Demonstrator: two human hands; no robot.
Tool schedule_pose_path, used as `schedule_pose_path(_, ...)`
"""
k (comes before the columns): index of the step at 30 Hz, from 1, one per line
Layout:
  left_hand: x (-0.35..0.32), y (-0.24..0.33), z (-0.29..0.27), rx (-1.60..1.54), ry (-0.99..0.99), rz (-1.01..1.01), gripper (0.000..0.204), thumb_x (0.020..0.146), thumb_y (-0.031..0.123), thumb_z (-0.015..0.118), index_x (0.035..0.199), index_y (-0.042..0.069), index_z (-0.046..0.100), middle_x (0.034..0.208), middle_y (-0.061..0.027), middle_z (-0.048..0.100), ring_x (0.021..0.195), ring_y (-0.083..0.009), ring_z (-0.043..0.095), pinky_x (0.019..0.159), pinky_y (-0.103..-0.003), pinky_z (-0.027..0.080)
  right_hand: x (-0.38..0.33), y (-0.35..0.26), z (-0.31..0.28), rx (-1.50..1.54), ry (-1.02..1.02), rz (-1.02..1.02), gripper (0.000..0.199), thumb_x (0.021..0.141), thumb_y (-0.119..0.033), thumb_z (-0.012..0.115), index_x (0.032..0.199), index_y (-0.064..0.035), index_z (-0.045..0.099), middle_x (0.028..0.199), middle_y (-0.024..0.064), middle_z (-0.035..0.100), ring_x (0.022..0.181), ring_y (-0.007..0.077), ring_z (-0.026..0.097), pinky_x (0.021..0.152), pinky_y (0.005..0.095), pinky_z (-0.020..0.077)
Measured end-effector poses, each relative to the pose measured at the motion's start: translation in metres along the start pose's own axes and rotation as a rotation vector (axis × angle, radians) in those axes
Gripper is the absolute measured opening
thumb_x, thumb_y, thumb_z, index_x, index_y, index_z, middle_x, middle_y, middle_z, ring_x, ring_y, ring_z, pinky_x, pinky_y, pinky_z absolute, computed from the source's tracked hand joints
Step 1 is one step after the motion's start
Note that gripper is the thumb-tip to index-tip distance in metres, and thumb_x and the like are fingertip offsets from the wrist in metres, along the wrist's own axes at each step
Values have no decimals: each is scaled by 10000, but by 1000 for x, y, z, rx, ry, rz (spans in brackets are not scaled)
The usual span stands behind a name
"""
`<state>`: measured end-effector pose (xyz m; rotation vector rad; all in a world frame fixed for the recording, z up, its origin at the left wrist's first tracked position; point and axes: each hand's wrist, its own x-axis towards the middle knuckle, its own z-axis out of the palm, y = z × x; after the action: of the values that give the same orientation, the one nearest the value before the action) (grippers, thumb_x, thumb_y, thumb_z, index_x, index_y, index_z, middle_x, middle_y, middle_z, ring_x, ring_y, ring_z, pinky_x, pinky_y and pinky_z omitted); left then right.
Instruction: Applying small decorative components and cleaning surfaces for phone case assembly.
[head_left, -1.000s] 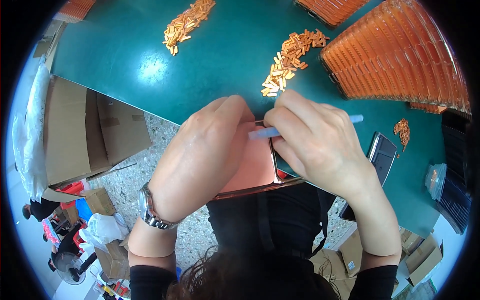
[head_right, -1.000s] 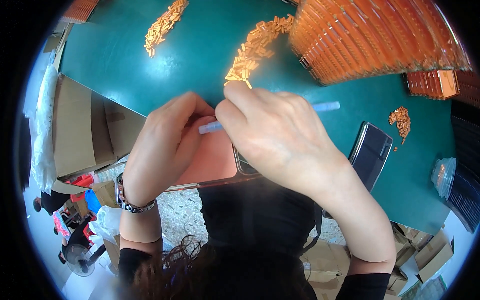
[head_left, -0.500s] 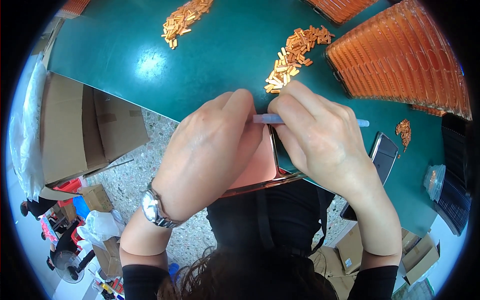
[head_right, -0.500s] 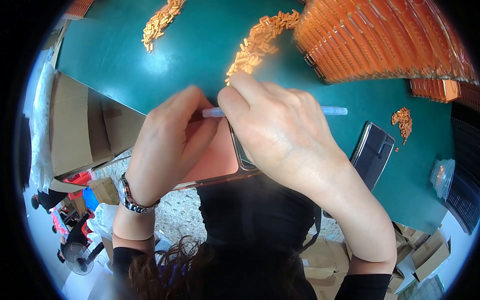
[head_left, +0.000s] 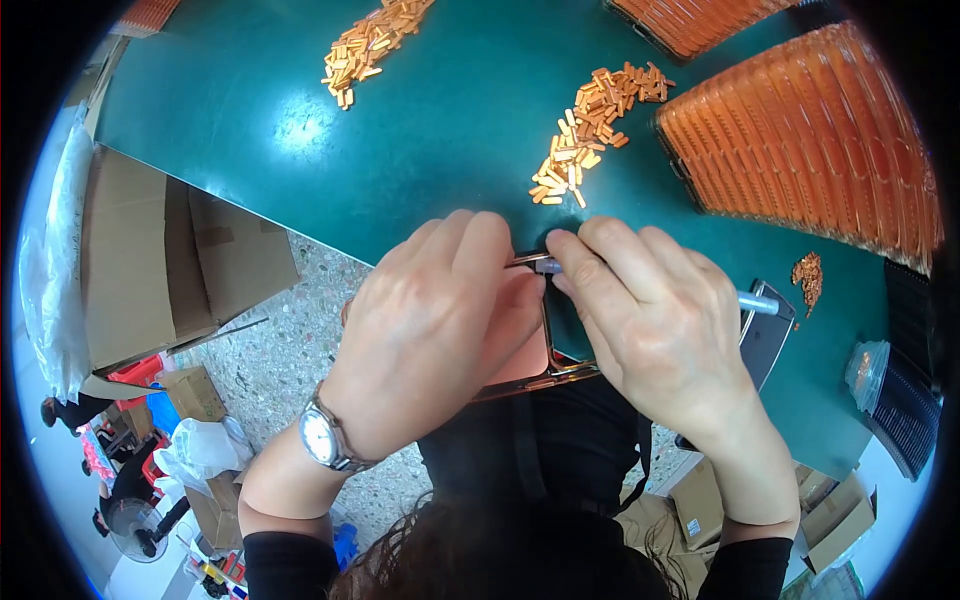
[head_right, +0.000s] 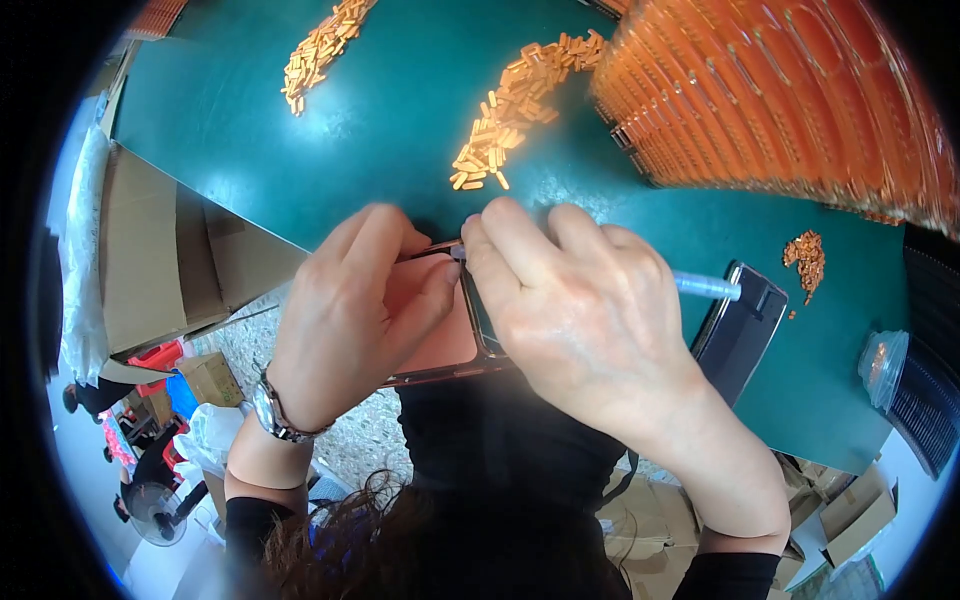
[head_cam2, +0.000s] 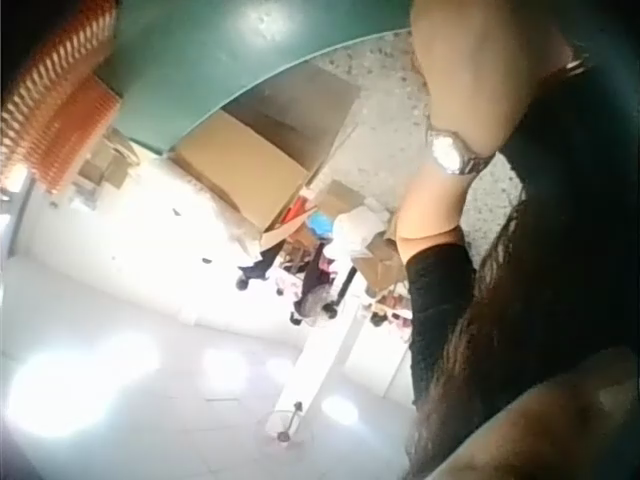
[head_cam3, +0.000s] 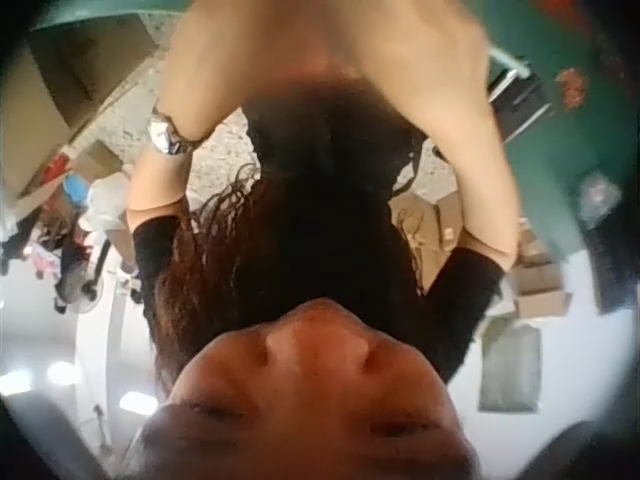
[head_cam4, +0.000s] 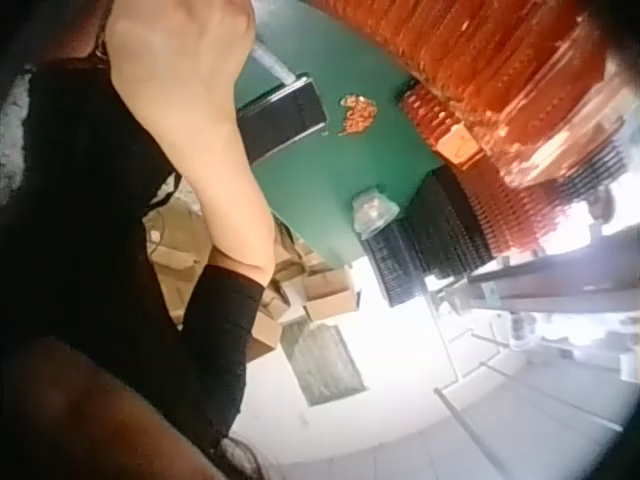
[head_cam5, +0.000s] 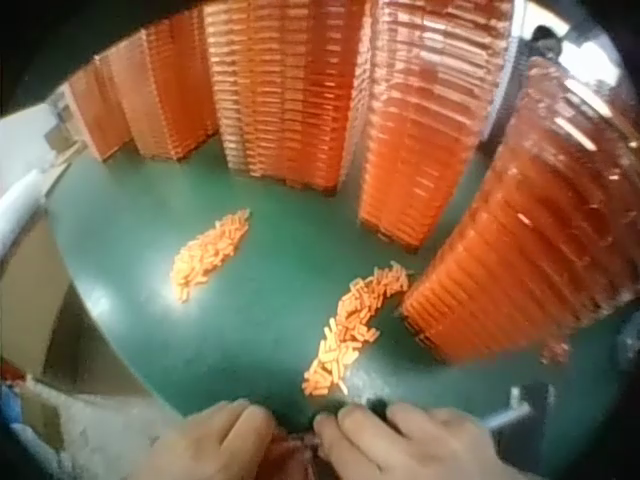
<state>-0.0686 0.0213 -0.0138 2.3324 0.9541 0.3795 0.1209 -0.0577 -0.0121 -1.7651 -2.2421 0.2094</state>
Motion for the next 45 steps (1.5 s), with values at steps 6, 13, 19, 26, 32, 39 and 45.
schedule_pose_path(6, -3, 0, 1, 36, 38, 18, 188, 935, 106, 783, 952, 21, 616, 855, -145, 614, 798, -364, 634, 695, -459, 514, 4, -8, -5, 66, -43, 85, 255, 880, -81, 792, 1123, -15, 752, 1020, 78, 662, 806, 245, 684, 662, 372, 557)
schedule_pose_path(13, -11, -18, -11, -201, -37, 46, 91, 930, -1, 681, 993, 10, 618, 928, -157, 585, 862, -369, 621, 755, -447, 525, 39, -11, -31, 515, 7, 211, 323, 886, -34, 808, 1196, 22, 739, 1031, 124, 649, 852, 248, 697, 731, 335, 561)
schedule_pose_path(19, -16, -21, -1, -125, 11, 115, 60, 949, 53, 656, 981, 21, 616, 909, -136, 553, 863, -331, 602, 776, -430, 509, 137, -2, 21, 389, 123, 169, 163, 949, -58, 734, 1073, 47, 747, 943, 182, 662, 829, 338, 672, 754, 403, 524)
schedule_pose_path(26, -17, -21, 0, -222, 81, 72, 103, 945, 81, 670, 974, 19, 593, 885, -127, 578, 843, -326, 623, 779, -431, 524, 176, -11, 41, 281, 126, 187, 174, 945, -95, 736, 1042, 48, 746, 964, 198, 681, 879, 391, 687, 809, 452, 526)
schedule_pose_path(32, -16, -21, -2, -213, 62, 58, 124, 945, 98, 671, 968, 18, 578, 891, -129, 579, 854, -327, 626, 791, -436, 527, 183, -8, 39, 263, 57, 161, 196, 946, -109, 728, 1063, 48, 727, 978, 199, 673, 893, 400, 674, 813, 461, 522)
schedule_pose_path(39, -15, -19, 0, -186, 47, 60, 129, 952, 98, 680, 963, 23, 575, 900, -130, 575, 862, -333, 621, 792, -436, 518, 179, -7, 40, 325, 68, 123, 202, 959, -144, 709, 1036, 42, 708, 977, 200, 665, 892, 404, 663, 812, 477, 512)
schedule_pose_path(45, -14, -21, 1, -199, 57, 78, 119, 954, 92, 687, 966, 20, 592, 900, -132, 581, 863, -332, 621, 787, -433, 518, 182, -6, 37, 235, -43, 106, 148, 963, -118, 687, 1001, 25, 679, 968, 195, 664, 908, 404, 672, 811, 491, 522)
